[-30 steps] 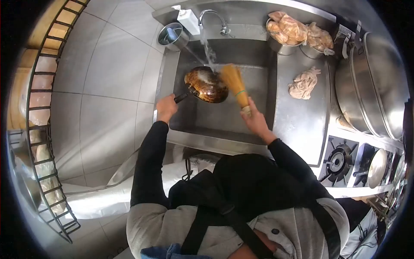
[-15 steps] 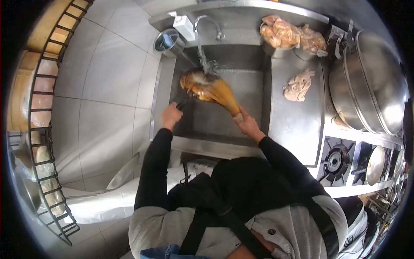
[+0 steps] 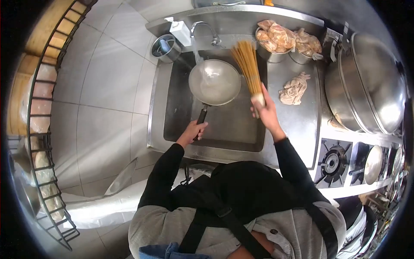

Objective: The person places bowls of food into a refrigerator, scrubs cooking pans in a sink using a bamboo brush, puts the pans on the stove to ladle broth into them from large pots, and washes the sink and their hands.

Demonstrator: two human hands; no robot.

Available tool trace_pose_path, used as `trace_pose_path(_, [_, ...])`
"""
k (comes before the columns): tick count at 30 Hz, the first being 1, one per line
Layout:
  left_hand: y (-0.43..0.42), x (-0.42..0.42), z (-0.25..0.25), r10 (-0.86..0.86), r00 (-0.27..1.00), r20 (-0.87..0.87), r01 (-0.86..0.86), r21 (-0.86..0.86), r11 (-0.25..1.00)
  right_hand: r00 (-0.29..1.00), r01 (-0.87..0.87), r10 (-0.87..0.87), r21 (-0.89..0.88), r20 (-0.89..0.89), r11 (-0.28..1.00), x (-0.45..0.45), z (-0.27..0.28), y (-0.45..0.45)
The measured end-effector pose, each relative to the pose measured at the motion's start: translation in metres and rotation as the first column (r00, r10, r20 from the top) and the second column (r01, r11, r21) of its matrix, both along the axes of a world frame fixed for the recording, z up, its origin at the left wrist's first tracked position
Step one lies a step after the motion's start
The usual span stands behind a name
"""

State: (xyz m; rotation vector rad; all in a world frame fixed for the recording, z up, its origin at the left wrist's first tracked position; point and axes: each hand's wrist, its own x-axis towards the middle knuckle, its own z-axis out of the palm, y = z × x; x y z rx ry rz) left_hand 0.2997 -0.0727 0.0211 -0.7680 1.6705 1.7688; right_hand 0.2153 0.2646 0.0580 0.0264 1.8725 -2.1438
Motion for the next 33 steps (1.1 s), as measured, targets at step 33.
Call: trace_pose_path(33, [-0.056,-0.08,0.025,-0.61,0.78,0.139,0.184,-0.983,0.011,0.984,-0.178,0.16,0.305,0.084,0.935,0.041,-0.03,0.019])
